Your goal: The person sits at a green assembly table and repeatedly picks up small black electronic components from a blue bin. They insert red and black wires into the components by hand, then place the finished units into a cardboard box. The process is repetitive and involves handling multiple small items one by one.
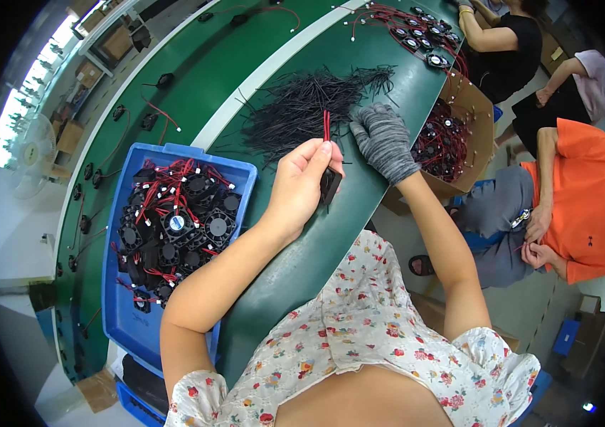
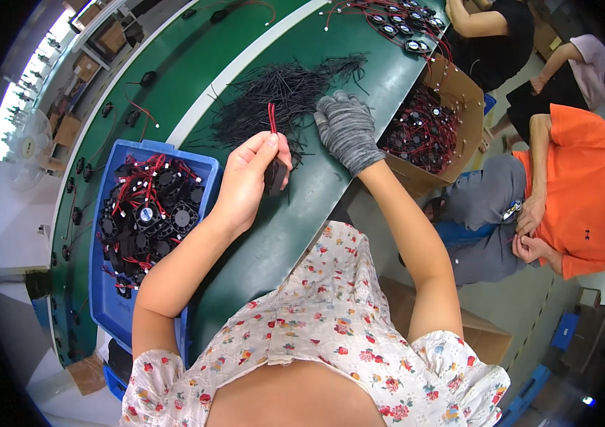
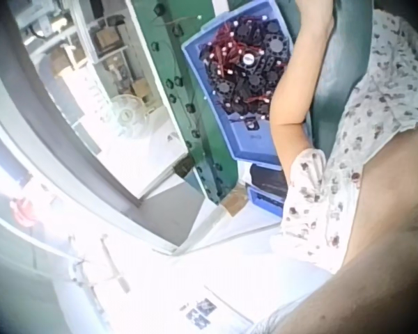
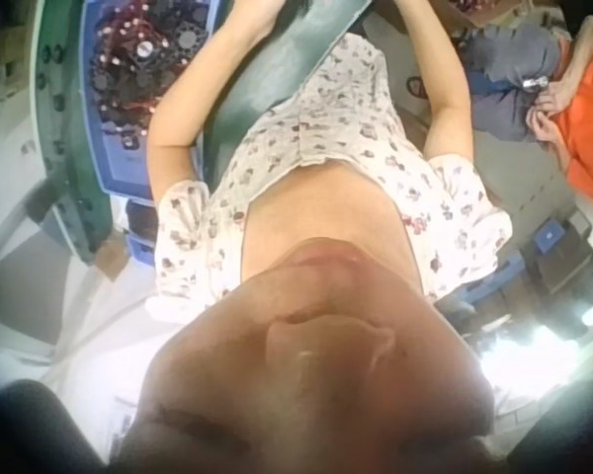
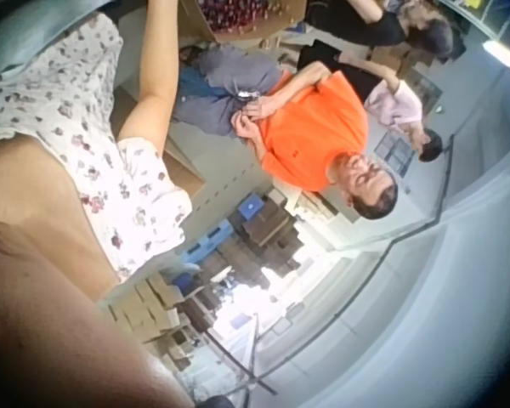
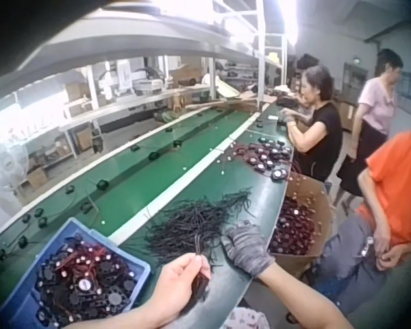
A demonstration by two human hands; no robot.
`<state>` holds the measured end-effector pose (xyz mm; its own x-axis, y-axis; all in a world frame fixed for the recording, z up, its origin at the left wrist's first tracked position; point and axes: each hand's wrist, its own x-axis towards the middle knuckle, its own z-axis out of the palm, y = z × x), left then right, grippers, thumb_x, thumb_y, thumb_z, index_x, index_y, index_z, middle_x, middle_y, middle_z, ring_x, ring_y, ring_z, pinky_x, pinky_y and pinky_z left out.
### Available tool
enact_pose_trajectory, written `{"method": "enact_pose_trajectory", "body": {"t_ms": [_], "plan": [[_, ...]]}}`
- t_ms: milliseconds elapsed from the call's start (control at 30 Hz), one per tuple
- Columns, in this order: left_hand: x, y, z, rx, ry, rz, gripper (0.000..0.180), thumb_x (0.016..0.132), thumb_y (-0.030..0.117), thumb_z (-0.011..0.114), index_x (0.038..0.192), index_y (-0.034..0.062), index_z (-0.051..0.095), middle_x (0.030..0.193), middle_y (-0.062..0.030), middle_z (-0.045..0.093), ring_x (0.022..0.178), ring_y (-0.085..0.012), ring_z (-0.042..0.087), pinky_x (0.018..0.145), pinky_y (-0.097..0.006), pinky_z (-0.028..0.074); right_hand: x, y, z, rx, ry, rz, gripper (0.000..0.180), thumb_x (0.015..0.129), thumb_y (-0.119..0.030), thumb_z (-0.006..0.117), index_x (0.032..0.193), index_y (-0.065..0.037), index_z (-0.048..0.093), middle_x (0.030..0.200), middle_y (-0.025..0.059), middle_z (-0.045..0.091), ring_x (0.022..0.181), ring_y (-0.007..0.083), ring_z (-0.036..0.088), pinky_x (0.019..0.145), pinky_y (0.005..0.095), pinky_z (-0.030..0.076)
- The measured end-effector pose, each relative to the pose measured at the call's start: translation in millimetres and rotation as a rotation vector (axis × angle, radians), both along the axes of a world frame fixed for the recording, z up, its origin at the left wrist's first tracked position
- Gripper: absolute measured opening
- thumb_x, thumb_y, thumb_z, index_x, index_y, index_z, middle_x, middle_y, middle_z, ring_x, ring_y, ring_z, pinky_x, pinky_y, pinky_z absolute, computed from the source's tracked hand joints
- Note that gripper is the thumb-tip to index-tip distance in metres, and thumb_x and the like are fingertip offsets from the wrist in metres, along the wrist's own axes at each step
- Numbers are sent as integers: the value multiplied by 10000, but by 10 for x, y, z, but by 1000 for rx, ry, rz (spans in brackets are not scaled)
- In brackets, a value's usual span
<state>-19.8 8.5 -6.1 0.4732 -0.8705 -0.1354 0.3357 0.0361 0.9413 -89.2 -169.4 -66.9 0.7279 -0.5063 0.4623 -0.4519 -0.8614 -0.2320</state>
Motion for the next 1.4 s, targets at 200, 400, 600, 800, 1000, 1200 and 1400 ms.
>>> {"method": "enact_pose_trajectory", "body": {"t_ms": [200,400,600,800,1000,1200,1400], "plan": [[17,10,2,-16,13,3,233,909,241,411,791,76,525,647,-1,525,532,-64,465,501,-196,384,-88,-41,198,26,-156,49,155,722,-230,622,760,-81,605,786,87,595,771,226,559,698,357,439],[13,6,-17,-27,-15,-50,232,905,239,424,785,74,533,661,6,532,558,-56,477,516,-191,398,-172,-139,318,1118,-372,244,201,787,-228,612,829,-34,583,692,33,595,576,86,529,543,216,434],[48,-15,-99,-128,-394,78,223,889,208,464,788,40,569,759,5,551,718,-56,482,679,-202,391,-262,296,674,1299,-267,421,133,829,-170,556,847,-40,573,643,12,550,568,70,512,533,209,427],[62,21,-20,-87,-272,-161,236,887,201,463,776,26,575,770,1,549,735,-63,483,704,-207,381,-356,511,803,751,-148,536,72,816,-84,527,797,-17,546,703,28,563,634,108,504,618,258,440],[58,35,21,-46,-155,-240,236,889,207,456,777,35,571,755,-3,552,656,-71,517,628,-205,417,-517,460,791,810,-149,587,152,815,-80,541,935,10,567,824,93,595,756,147,549,724,264,449],[28,18,10,-41,-170,-180,238,890,223,455,782,39,560,716,-12,557,641,-78,528,595,-223,453,-561,350,754,710,-151,306,146,809,-101,552,907,4,580,818,89,605,761,131,557,708,256,453],[-23,67,125,-14,41,-473,247,890,235,449,767,42,543,709,-49,567,633,-99,549,568,-226,460,-529,508,664,933,-317,469,157,804,-106,555,933,-25,594,791,42,606,718,110,551,677,250,459]]}}
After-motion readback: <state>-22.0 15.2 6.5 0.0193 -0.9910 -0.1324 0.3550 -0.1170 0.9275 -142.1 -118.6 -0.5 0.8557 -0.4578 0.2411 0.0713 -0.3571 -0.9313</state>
